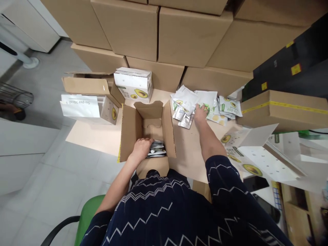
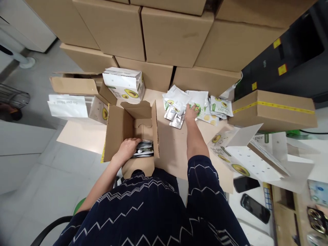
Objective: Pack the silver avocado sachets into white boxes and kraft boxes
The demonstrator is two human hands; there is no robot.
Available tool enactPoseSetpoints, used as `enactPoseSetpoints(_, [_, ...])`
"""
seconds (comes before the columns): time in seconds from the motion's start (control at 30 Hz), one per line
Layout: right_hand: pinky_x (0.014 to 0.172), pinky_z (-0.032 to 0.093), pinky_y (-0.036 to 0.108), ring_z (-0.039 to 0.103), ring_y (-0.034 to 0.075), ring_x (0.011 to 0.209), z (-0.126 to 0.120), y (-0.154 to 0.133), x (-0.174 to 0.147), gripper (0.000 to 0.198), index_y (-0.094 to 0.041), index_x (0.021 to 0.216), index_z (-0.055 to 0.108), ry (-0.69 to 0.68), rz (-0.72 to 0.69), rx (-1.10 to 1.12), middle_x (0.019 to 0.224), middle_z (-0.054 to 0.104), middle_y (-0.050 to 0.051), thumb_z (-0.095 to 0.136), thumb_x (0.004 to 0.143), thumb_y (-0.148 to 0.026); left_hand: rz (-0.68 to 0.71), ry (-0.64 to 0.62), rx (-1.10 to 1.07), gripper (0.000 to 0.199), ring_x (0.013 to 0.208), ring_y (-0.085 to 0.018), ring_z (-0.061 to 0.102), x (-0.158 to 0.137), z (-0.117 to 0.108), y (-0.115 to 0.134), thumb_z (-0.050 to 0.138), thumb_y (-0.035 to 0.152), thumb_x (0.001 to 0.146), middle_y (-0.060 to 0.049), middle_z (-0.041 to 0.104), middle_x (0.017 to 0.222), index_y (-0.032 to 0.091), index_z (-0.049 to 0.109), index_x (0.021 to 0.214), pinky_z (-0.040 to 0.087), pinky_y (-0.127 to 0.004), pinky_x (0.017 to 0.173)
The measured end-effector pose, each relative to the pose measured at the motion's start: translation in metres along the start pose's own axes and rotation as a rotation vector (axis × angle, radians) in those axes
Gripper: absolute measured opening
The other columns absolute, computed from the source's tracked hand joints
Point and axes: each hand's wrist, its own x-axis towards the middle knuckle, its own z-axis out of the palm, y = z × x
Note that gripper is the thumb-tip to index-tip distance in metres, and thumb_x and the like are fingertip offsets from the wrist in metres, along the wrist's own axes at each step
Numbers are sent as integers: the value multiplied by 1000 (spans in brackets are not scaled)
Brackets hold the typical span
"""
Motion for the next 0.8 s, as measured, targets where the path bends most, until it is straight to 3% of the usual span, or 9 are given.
enactPoseSetpoints(0.1, [90,43,45,50,37,125,10,3,-11,58,-17,153,34,73,89,118,147,35,32,37,95,-15,2,6,-4,41,107,-21,68,0,1,-1,45,3,89,-11,72,112,19,65,122,51,-33,94])
enactPoseSetpoints(0.2, [86,45,41,57,35,117,7,15,-24,54,-18,148,42,108,81,185,137,48,28,35,95,-14,5,13,-6,43,108,-21,68,0,2,-2,44,3,89,-11,73,112,19,64,124,51,-33,94])
enactPoseSetpoints(0.3, [86,46,40,62,31,108,-14,33,-40,46,-17,139,51,167,129,238,124,59,23,34,96,-15,7,16,3,40,107,-21,68,0,2,-1,43,5,91,-11,73,111,19,65,122,51,-33,93])
enactPoseSetpoints(0.4, [87,47,41,62,29,104,-51,48,-61,38,-15,129,57,313,137,330,111,66,19,41,94,-17,11,23,7,39,105,-22,69,-1,1,0,43,5,90,-11,73,111,18,65,120,51,-33,91])
enactPoseSetpoints(0.5, [87,48,38,62,23,98,-103,46,-95,29,-16,116,58,577,-54,527,106,67,13,47,90,-16,12,24,7,39,104,-23,69,-3,-1,2,43,4,89,-11,73,111,18,65,118,51,-34,90])
enactPoseSetpoints(0.6, [81,48,32,59,17,85,-157,16,-142,16,-19,101,56,764,-333,733,97,64,7,48,88,-18,11,23,3,38,102,-24,69,-3,-2,2,43,4,89,-12,73,110,17,66,117,52,-36,90])
enactPoseSetpoints(0.7, [78,45,26,58,12,82,-195,-37,-186,13,-18,96,54,751,-602,822,92,59,1,49,84,-17,13,27,4,38,102,-23,69,-3,-2,3,43,4,90,-13,73,109,17,66,118,51,-35,89])
enactPoseSetpoints(0.8, [79,43,27,59,15,84,-201,-96,-207,17,-17,98,56,479,-787,655,88,59,0,47,84,-16,19,31,16,39,102,-23,70,-3,-1,3,42,6,92,-13,73,110,18,65,120,51,-34,88])
